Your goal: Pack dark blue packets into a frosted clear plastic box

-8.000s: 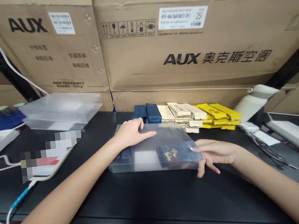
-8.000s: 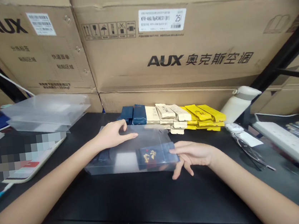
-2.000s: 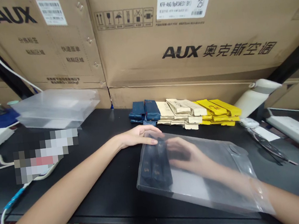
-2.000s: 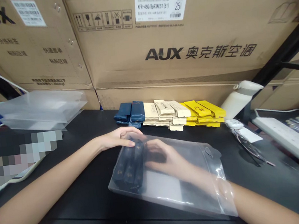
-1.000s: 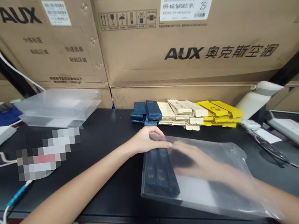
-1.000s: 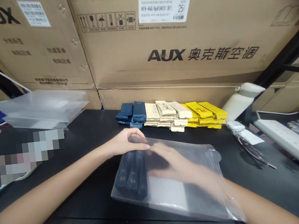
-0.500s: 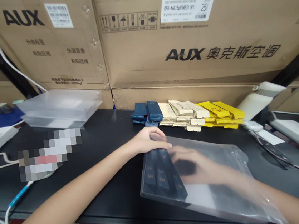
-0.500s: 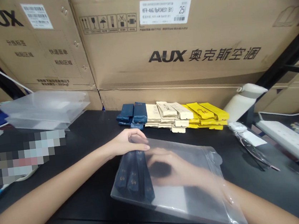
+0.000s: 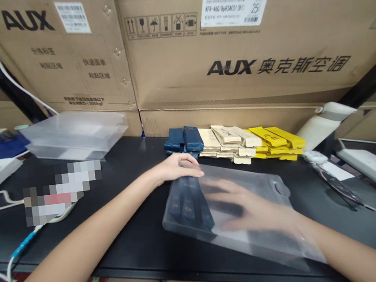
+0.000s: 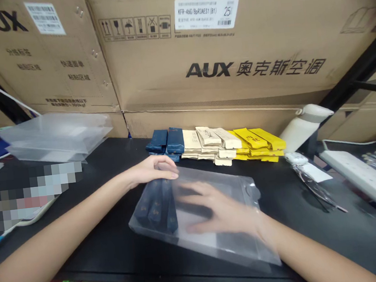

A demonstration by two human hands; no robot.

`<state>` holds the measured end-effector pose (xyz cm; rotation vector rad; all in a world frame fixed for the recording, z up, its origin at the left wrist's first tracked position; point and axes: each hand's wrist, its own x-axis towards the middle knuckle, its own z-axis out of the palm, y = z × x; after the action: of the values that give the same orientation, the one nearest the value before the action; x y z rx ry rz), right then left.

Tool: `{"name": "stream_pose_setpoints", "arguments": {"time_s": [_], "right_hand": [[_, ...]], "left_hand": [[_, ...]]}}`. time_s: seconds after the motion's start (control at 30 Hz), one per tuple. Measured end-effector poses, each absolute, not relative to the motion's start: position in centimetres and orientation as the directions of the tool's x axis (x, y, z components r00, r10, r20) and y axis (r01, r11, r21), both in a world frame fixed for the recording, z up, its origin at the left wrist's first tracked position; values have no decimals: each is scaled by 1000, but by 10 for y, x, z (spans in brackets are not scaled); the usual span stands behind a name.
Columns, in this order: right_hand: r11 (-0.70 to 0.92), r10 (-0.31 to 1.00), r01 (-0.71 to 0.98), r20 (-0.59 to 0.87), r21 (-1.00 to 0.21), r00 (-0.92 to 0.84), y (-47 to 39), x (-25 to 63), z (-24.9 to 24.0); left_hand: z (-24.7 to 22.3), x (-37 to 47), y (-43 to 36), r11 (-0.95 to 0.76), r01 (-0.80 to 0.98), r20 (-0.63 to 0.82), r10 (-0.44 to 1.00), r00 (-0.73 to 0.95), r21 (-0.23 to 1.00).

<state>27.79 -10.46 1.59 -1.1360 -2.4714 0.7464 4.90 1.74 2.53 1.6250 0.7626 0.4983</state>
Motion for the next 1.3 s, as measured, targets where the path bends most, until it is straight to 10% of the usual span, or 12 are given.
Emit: {"name": "stream_pose_setpoints", "arguments": {"time_s": [0.33,0.7,1.3], "right_hand": [[584,776,522,236,-622,-585,-92,290,16],[76,593,380,-265,-922,-761,-75,335,48],[-155,400,19,-81,-988,-913,-59,367,26]], "left_hand": [[32,10,50,-43,262,-157,705,692,964],[19,9,55,-96,175,-52,725,687,980],[15,21,57,-21,116,-29,912,410,993]]}}
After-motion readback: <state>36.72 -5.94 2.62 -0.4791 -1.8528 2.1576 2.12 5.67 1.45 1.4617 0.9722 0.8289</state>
